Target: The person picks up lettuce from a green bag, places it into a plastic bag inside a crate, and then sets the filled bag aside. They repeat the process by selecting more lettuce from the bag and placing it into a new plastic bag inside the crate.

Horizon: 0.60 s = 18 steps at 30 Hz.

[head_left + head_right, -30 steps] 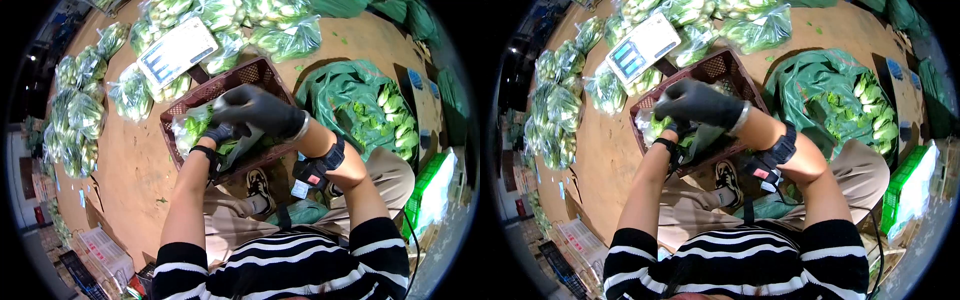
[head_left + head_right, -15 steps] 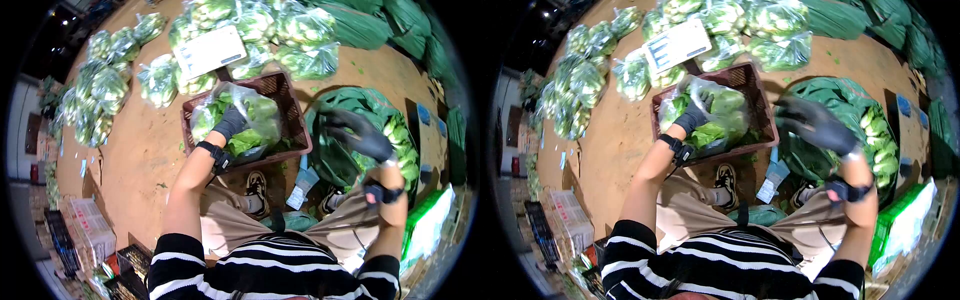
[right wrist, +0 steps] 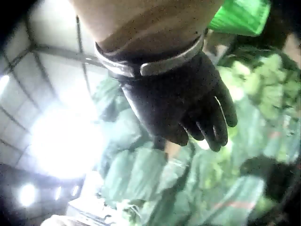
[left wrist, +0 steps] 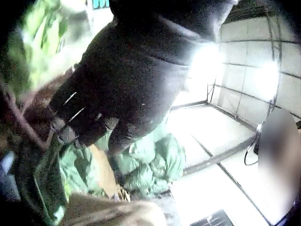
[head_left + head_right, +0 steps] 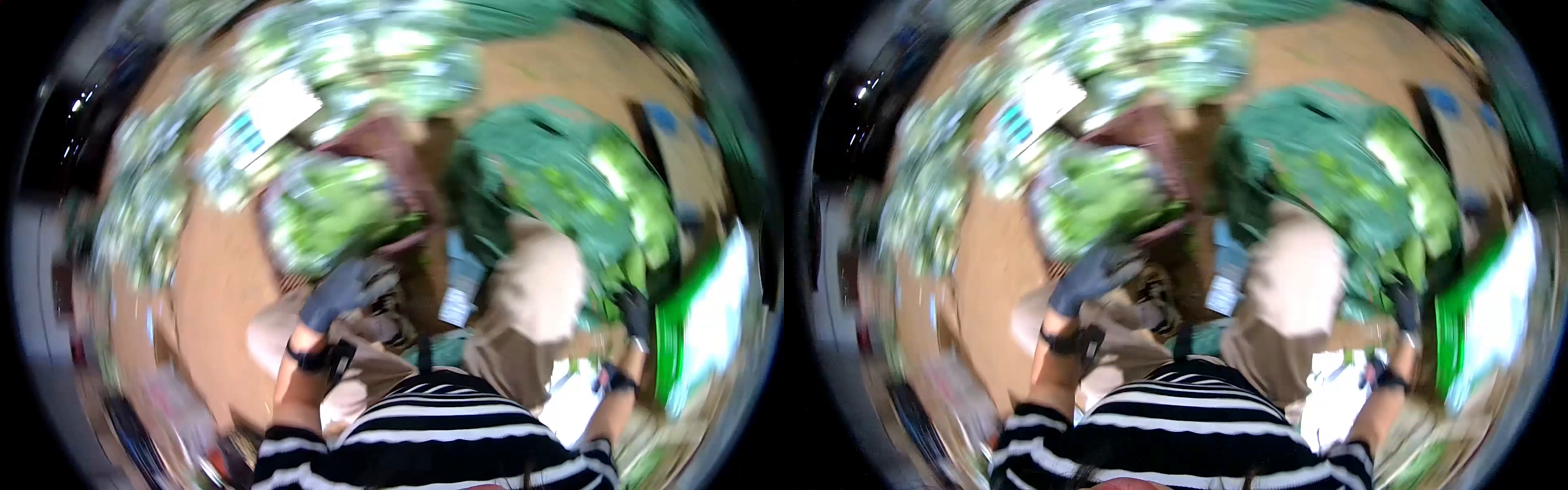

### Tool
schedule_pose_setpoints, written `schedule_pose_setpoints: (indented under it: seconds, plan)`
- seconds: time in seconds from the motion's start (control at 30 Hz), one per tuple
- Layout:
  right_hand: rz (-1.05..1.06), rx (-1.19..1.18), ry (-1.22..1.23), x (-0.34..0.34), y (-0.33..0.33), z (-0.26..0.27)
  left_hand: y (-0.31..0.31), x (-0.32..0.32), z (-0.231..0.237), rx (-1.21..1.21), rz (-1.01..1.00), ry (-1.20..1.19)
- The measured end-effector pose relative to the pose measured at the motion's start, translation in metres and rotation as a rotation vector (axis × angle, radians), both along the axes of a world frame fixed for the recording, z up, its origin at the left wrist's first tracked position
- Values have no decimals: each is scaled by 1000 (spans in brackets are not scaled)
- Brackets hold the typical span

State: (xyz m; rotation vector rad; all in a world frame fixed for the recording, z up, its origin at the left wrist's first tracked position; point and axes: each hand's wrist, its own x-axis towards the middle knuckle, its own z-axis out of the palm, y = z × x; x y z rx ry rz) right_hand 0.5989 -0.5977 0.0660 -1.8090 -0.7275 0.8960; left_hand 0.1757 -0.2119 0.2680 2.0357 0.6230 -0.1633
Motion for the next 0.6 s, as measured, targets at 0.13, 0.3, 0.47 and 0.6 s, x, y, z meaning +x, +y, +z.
schedule_pose_setpoints:
  seconds: [0.13, 0.3, 0.47, 0.6]
  plan:
    - [188, -520, -190, -16, 12, -42, -22, 83, -37, -212, 71, -14]
    - [-730, -391, -481, 58, 31, -98, -16, 160, -95, -336, 184, -125]
    - [-841, -590, -890, 186, 32, -116, -3, 198, -148, -123, -19, -178]
    - [-668, -980, -431, 232, 8, -191, -1, 239, -169, -326, 236, 6]
